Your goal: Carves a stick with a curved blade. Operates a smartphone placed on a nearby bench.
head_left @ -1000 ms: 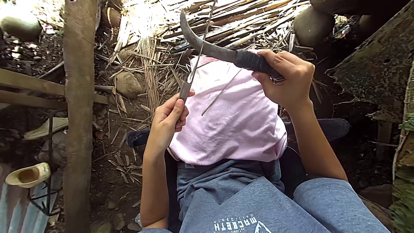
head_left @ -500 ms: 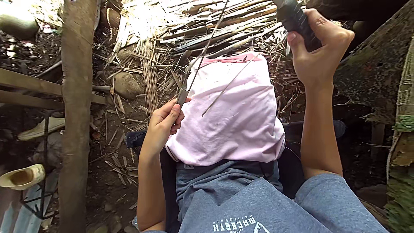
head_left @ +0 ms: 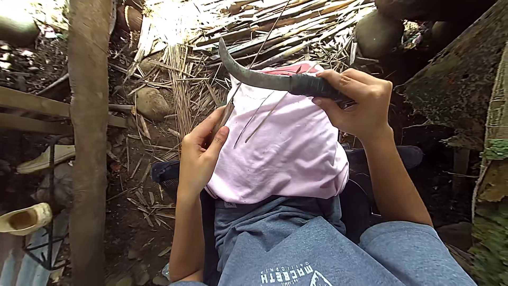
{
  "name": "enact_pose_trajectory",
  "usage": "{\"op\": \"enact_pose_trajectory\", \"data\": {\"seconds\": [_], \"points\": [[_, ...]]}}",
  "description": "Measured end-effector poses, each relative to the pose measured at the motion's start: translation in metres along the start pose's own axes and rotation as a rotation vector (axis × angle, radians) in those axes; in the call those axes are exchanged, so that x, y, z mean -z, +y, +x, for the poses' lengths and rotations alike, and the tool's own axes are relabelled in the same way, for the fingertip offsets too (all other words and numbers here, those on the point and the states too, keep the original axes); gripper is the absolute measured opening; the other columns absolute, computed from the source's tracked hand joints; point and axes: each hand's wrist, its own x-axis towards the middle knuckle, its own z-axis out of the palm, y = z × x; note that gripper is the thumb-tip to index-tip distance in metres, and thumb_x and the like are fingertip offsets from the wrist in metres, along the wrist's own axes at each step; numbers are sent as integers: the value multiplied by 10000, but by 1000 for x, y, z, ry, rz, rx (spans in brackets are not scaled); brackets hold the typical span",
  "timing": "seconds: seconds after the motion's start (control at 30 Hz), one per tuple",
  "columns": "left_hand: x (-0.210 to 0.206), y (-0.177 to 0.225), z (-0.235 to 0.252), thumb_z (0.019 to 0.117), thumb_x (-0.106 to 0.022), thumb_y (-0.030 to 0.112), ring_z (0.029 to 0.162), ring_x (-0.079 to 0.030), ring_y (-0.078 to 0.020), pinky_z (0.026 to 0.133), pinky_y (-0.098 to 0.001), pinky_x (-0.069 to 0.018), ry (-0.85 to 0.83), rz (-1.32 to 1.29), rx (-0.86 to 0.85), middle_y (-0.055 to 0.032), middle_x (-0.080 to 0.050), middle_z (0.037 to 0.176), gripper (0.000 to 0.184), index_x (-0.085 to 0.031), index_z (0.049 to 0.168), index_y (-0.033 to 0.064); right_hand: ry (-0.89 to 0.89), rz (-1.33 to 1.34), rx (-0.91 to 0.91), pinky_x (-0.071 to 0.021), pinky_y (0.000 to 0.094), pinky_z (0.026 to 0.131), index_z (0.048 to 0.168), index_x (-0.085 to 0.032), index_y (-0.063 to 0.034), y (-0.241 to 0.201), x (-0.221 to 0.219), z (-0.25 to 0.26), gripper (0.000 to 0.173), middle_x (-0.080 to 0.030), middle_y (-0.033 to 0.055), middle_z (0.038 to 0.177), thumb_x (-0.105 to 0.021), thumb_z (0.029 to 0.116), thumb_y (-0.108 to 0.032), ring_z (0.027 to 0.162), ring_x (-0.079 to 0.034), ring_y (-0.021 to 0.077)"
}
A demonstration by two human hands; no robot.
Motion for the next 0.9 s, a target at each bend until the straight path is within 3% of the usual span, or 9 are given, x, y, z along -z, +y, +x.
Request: {"op": "enact_pose_trajectory", "data": {"seconds": [0.1,0.23,0.33,0.4,0.47,0.67,0.73,0.8,0.9], "points": [[0,-1,0,1068,-525,134,606,-474,89,547,-60,-382,0,-21,1,17,-666,988,411,-543,1476,90,17,-21,-47,-531,473,681,1245,-726,-31,9,4,2,355,-729,218,967,-626,1003,-271,804,-703,327],[4,-3,-2,1067,-523,123,677,-518,101,610,-58,-421,-29,-15,-1,3,-683,1072,406,-547,1469,74,64,-58,-101,-546,447,765,1244,-717,-7,27,10,4,368,-732,233,1005,-621,1019,-281,862,-712,318],[2,-3,-1,1054,-529,102,624,-483,86,565,-65,-395,-29,-12,0,8,-660,993,406,-559,1459,74,76,-53,-122,-548,441,801,1245,-716,-5,38,13,5,369,-733,239,1021,-621,1016,-278,889,-717,313],[2,-4,-1,1060,-536,121,728,-555,93,650,-66,-449,-49,-8,-9,-17,-687,1130,407,-552,1462,60,81,-50,-136,-555,438,828,1247,-716,-9,44,15,5,368,-737,237,1043,-625,1016,-280,917,-725,310],[1,-5,-1,1062,-537,131,753,-565,90,673,-72,-456,-59,-3,-7,-27,-685,1141,405,-554,1461,59,85,-53,-152,-552,431,860,1246,-713,-5,48,16,7,364,-736,237,1069,-618,1021,-275,948,-726,303],[8,-9,-3,1050,-554,115,739,-569,82,662,-73,-455,-53,38,26,-19,-693,1083,414,-559,1462,78,171,-37,-260,-532,280,900,1240,-709,12,66,26,9,367,-736,193,1091,-608,1029,-270,966,-705,138],[5,-13,1,1039,-552,98,656,-519,79,603,-71,-424,14,-45,61,52,-635,905,372,-569,1408,60,229,63,-281,-532,189,775,1226,-676,68,58,24,7,390,-719,133,1031,-598,1031,-261,833,-652,18],[-6,-18,13,992,-513,23,722,-565,76,680,-104,-485,128,-289,119,131,-604,878,290,-545,1278,55,256,236,-307,-529,156,666,1225,-617,107,39,18,2,403,-682,17,939,-584,1025,-241,719,-599,-51],[-24,-22,22,987,-409,19,836,-633,20,769,-176,-554,206,-750,227,139,-637,921,265,-569,1096,200,183,580,-377,-550,165,641,1217,-575,14,1,0,-10,293,-660,-130,856,-549,1040,-217,682,-610,-59]]}}
